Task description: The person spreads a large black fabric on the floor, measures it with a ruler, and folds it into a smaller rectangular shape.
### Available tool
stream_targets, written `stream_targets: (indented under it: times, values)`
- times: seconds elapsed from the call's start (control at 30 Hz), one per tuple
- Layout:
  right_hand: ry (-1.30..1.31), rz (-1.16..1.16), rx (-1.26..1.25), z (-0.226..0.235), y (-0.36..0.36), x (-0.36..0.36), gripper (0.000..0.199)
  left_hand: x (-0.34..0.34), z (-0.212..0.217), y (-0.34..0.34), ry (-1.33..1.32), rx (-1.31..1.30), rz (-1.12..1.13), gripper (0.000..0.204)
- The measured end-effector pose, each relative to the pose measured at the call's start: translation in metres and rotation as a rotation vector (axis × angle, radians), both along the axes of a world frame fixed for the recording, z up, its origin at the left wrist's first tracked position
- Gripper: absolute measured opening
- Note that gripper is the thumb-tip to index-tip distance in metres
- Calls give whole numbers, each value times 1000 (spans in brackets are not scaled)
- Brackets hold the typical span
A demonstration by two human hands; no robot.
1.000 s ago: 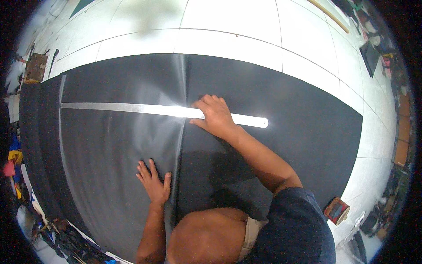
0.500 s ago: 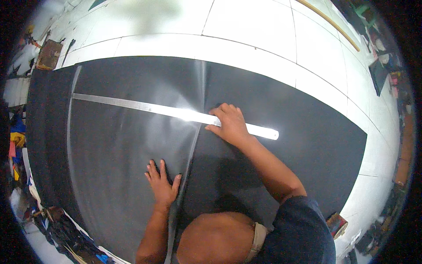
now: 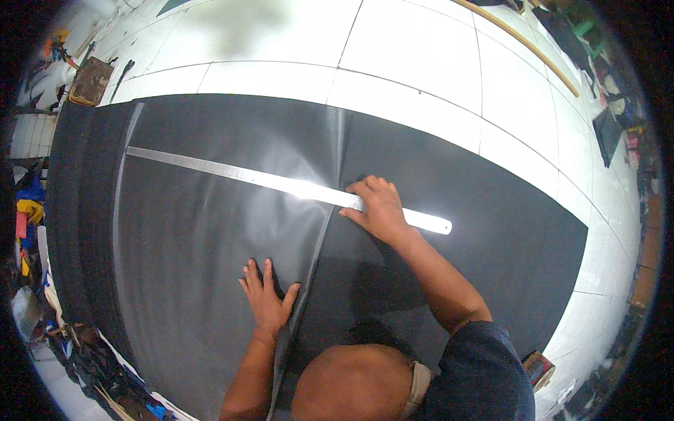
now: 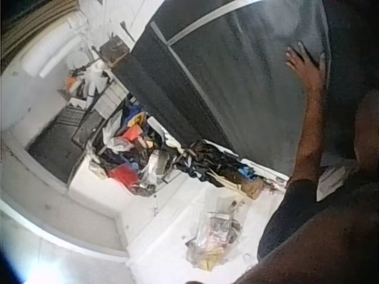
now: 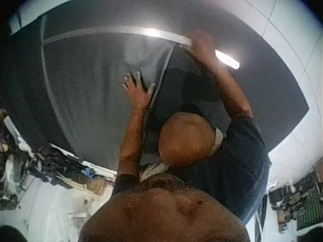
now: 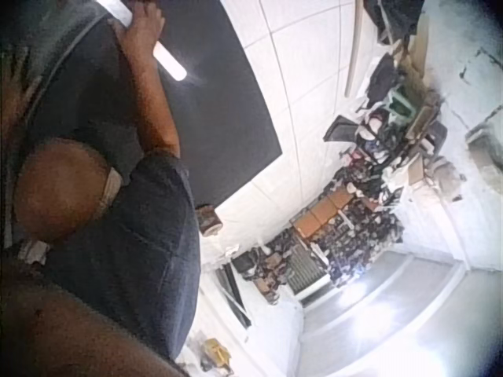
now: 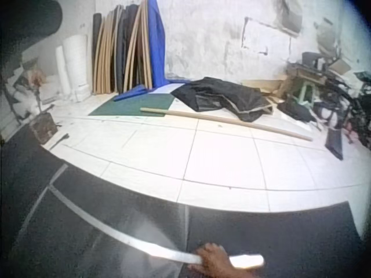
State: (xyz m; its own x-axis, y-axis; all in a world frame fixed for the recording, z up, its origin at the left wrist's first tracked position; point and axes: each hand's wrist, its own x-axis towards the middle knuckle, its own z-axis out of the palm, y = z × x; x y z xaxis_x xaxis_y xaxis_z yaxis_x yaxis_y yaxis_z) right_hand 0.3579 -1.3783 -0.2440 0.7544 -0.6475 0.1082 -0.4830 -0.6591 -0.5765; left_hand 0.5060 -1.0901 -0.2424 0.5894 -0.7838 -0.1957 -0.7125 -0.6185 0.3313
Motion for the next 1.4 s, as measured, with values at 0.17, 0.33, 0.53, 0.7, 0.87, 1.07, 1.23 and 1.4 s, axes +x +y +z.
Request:
stream_targets:
  times: [0.17,0.33,0.53,0.7,0.87,1.07,1.23,1.4]
  values:
    - [-10,5,-27,-2,-1,-2,41,0,1,-1,0,12,4,83]
    - [23,2,-14,2,0,-2,41,0,4,-1,-6,18,0,83]
    - [17,17,-38,-2,0,-2,42,2,2,1,0,-1,-6,83]
    - [-6,23,-71,-10,1,8,40,12,-2,4,-41,31,-12,84]
    - [-27,40,-54,-13,0,16,40,18,-2,5,-60,54,-3,84]
    - [-17,33,-26,-9,0,22,42,23,1,3,-58,64,-10,84]
    - [28,30,-73,-4,0,25,41,22,-2,4,-42,53,25,85]
    - [-21,28,-49,1,2,28,35,29,8,3,-42,87,10,86]
